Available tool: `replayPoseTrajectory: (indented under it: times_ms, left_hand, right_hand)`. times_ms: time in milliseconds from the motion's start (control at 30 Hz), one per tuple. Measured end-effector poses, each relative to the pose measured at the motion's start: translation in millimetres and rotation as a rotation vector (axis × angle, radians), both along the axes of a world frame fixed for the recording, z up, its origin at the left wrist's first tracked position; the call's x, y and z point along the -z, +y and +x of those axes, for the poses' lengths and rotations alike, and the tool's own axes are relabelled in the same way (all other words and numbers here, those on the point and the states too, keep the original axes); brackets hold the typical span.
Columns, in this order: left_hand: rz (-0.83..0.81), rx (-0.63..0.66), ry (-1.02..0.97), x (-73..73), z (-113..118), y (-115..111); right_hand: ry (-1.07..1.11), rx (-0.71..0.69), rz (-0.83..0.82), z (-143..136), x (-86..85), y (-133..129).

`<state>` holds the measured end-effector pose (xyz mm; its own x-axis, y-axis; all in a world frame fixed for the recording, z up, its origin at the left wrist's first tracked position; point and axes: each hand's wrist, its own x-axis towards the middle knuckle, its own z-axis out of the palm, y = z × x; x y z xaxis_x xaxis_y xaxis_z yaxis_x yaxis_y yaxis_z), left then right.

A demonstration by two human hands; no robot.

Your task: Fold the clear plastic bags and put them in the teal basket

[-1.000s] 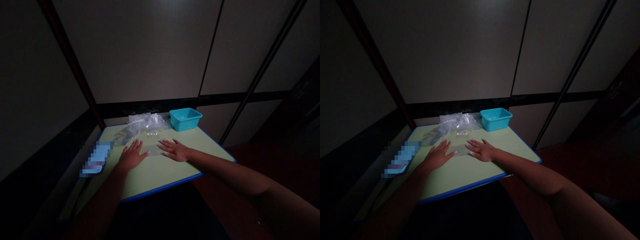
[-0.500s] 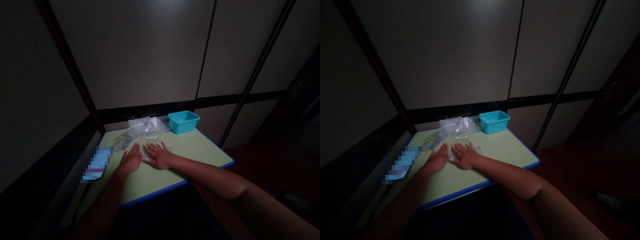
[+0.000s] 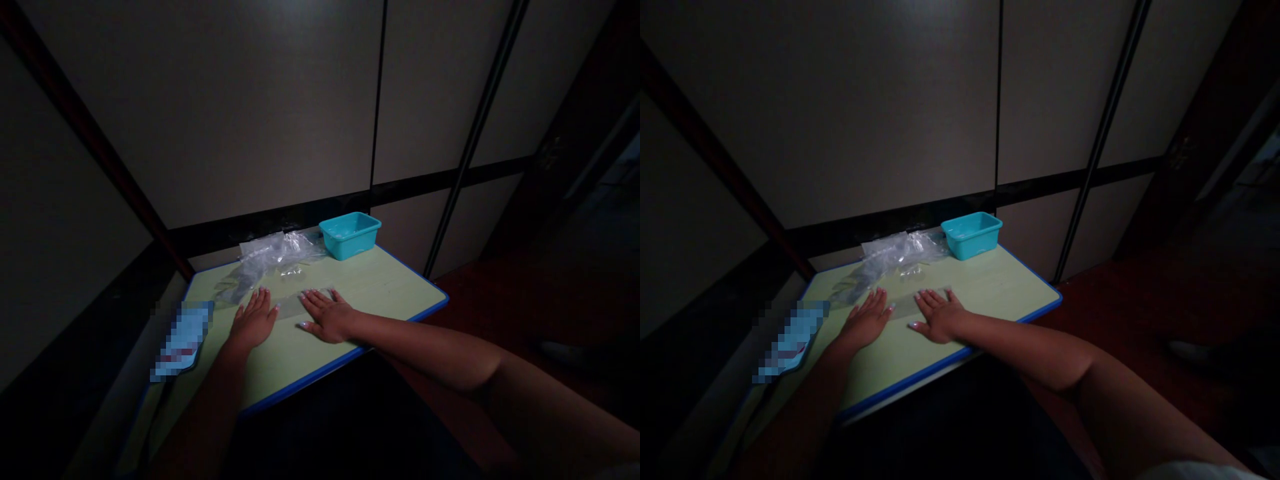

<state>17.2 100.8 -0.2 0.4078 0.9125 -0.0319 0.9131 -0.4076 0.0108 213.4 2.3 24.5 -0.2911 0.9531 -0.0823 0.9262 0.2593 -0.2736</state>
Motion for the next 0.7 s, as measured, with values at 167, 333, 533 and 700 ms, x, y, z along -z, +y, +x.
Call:
replayPoseTrajectory:
  times_ms: [167,333,533,700]
  left_hand:
    - [0.021,0.005,-0.023,0.6,-0.3,0.2]
    - [0.01,0.006,-0.032,-1.1,1.5,-0.9]
    - [0.007,0.006,-0.016,-4.1,1.6,-2.3]
    - [0.049,0.032,-0.017,-1.6,-1.2,-1.1]
  right_hand:
    - [-0.039,0.071,-0.002,31.6,0.8,-24.8]
    - [-0.051,0.153,-0.011,35.0,-4.6,-36.8]
    - [0.011,0.074,0.087,-15.6,-8.3,-23.8]
    - [0.051,0.034,0.096,-55.1,-1.4,-3.4]
